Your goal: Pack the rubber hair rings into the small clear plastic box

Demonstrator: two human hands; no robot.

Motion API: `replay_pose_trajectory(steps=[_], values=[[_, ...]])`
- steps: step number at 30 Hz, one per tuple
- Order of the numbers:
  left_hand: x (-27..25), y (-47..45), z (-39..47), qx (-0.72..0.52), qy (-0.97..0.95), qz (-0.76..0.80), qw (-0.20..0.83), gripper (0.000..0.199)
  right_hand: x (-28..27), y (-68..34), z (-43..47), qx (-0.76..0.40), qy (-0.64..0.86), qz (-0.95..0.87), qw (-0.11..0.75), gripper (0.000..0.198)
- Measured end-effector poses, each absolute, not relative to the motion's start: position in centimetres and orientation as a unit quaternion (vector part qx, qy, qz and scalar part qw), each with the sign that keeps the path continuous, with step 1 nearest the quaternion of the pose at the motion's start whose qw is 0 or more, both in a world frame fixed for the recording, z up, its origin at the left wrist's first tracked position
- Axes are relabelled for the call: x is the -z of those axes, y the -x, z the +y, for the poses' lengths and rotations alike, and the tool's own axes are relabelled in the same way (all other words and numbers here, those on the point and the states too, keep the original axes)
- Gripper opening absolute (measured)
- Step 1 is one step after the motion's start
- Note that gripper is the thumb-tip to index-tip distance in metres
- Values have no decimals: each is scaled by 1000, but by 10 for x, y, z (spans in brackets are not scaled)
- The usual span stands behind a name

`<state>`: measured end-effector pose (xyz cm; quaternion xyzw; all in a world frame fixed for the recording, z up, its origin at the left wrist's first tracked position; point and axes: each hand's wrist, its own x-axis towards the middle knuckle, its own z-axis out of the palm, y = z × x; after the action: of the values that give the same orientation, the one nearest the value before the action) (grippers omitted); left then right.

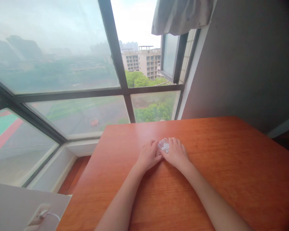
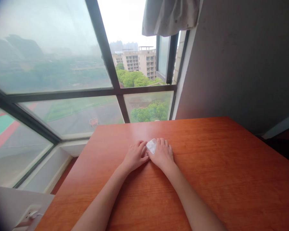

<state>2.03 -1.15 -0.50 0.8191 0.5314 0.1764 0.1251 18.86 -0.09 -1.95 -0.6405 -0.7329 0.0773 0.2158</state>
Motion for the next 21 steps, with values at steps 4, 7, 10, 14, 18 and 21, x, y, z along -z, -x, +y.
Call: replay_pose_trajectory(steps=[4, 7, 10, 14, 18, 21], values=[[5, -20, -12, -185, -816, 530, 137, 59, 4, -194, -1, -80, 668, -724, 155, 48], [7, -21, -11, -214, -799, 536, 165, 75, 0, -192, 0, -116, 644, -738, 165, 44], [10, -24, -9, -277, -772, 528, 220, 93, 0, -187, -1, -144, 638, -734, 186, 41], [12, -30, -10, -358, -736, 495, 291, 94, 0, -185, -2, -177, 635, -722, 210, 42], [12, -32, -10, -394, -711, 466, 348, 81, 2, -186, 0, -225, 623, -716, 221, 43], [12, -30, -9, -376, -717, 454, 372, 76, 3, -186, 1, -232, 623, -713, 226, 43]])
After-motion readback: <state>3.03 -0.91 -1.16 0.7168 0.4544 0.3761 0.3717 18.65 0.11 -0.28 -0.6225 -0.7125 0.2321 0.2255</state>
